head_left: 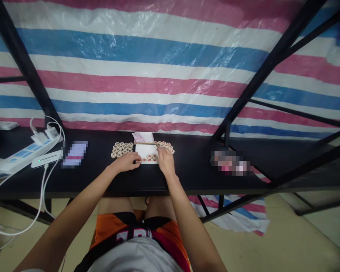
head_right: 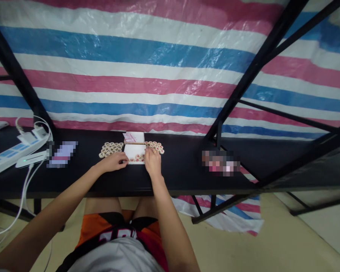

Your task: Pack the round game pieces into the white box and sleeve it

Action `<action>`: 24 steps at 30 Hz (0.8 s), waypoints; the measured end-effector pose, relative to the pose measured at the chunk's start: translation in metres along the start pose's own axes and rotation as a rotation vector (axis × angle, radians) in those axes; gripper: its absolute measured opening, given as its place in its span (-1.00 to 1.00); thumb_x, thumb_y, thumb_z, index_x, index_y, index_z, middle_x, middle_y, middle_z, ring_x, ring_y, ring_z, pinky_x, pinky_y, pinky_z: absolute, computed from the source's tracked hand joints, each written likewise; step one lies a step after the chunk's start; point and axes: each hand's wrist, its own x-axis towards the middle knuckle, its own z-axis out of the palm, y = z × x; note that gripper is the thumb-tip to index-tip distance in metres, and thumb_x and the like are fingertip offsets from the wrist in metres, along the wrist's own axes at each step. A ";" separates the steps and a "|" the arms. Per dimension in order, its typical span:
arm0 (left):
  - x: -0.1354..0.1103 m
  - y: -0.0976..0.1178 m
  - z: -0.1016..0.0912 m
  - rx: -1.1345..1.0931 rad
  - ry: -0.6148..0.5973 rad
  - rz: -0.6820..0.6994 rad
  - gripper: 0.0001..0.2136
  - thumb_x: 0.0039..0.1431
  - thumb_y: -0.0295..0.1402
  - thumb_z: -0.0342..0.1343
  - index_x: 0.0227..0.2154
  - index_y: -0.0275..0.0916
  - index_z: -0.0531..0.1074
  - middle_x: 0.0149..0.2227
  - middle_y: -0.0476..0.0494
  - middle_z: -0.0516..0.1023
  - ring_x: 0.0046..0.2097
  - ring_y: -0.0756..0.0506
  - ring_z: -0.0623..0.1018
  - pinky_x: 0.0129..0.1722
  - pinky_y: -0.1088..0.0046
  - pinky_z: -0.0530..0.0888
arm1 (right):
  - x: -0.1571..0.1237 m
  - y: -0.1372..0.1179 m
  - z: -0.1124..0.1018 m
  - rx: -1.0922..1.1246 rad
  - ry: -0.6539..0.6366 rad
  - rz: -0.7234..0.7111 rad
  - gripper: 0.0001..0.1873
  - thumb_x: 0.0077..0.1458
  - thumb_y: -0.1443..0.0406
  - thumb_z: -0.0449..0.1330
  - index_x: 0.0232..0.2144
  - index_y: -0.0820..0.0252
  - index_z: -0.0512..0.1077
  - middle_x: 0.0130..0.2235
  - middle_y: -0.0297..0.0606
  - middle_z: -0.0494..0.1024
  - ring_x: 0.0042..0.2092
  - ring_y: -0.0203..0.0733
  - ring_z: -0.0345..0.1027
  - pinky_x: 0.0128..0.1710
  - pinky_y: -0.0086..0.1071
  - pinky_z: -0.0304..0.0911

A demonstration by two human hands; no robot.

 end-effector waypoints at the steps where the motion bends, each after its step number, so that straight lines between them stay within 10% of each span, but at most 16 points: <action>1: 0.000 0.000 0.000 0.000 -0.002 -0.007 -0.82 0.17 -0.35 -0.01 -0.31 -0.23 0.50 -0.29 -0.12 0.48 -0.28 -0.06 0.47 -0.21 0.44 0.35 | 0.002 0.007 -0.002 -0.037 0.003 0.035 -0.59 0.27 0.32 -0.16 -0.11 0.25 0.46 -0.06 -0.05 0.48 -0.03 -0.09 0.29 0.00 -0.23 0.15; 8: 0.000 -0.003 0.001 0.008 -0.009 -0.020 -0.82 0.18 -0.34 -0.02 -0.30 -0.22 0.49 -0.27 -0.11 0.49 -0.26 -0.06 0.48 -0.20 0.44 0.34 | 0.014 0.058 -0.021 -0.353 -0.232 0.124 -0.70 0.17 0.32 0.03 -0.08 0.14 0.44 -0.03 -0.05 0.46 -0.11 -0.04 0.35 -0.19 -0.29 0.22; 15: -0.001 0.000 -0.001 0.035 -0.010 -0.030 -0.81 0.19 -0.33 -0.02 -0.30 -0.22 0.49 -0.28 -0.11 0.48 -0.27 -0.06 0.48 -0.24 0.45 0.33 | 0.015 0.044 -0.023 -0.315 -0.178 0.186 -0.76 0.13 0.38 0.03 -0.23 0.25 0.48 -0.21 -0.06 0.49 -0.22 -0.14 0.39 -0.23 -0.36 0.20; 24: -0.001 0.004 -0.002 0.054 -0.012 -0.051 -0.81 0.20 -0.33 -0.03 -0.29 -0.22 0.48 -0.28 -0.10 0.47 -0.26 -0.07 0.47 -0.22 0.45 0.34 | 0.029 -0.027 0.013 0.091 -0.364 -0.348 -0.81 0.14 0.39 0.08 -0.23 0.23 0.47 -0.22 -0.18 0.52 -0.17 -0.21 0.35 -0.10 -0.38 0.18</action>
